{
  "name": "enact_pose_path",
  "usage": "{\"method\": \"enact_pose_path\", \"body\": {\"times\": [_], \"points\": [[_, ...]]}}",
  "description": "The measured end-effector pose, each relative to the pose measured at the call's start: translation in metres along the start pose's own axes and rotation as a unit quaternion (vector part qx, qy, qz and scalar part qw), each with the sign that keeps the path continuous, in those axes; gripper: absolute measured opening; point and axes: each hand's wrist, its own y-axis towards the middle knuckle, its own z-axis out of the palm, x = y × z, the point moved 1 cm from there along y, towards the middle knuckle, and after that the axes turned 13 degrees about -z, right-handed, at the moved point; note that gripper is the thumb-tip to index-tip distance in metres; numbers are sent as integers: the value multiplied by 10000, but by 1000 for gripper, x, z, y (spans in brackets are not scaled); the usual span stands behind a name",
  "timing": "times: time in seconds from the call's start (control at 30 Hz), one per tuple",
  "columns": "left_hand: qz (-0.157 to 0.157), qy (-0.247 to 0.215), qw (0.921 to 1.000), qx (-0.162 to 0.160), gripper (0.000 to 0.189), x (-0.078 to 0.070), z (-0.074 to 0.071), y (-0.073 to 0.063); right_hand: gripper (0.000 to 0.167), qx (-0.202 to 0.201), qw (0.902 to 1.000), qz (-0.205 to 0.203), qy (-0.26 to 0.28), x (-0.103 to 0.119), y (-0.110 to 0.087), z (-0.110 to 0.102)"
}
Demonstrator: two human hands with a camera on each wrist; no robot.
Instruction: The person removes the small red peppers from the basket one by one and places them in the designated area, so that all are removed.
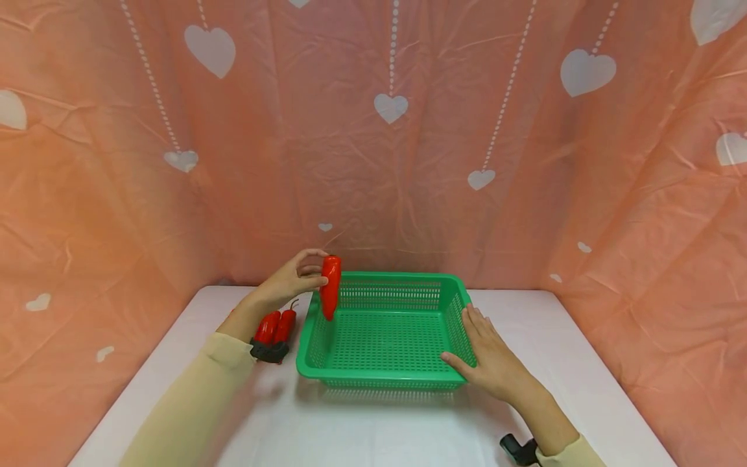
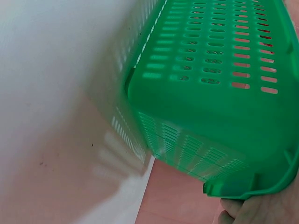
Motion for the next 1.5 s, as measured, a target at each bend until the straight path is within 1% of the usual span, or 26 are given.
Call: {"method": "enact_pose_path", "body": {"times": [0.17,0.3,0.5,0.67,0.8,0.93,1.23,1.5], "points": [[-24,66,9997,-242,60,12,-20,-8,100,-6,10000,-22,-18,0,0,0],[-64,196,9989,-410,61,18,-33,-17,100,-18,10000,-31,-65,0,1,0],[-77,338,9983,-466,61,23,-50,-31,100,-18,10000,6,-66,-1,1,1],[-103,455,9975,-522,63,28,-62,-40,99,-51,9999,-67,-112,-2,0,2],[-203,558,9961,-658,65,34,-72,-49,99,-57,9999,-79,-129,-1,0,1],[-308,761,9934,-803,66,40,-82,-60,99,-47,9999,-90,-129,-1,1,1],[-257,940,9899,-1028,68,55,-112,-79,98,-34,9998,-89,-180,0,0,0],[-307,1060,9866,-1206,67,70,-139,-96,101,-20,9998,-70,-167,1,1,0]]}}
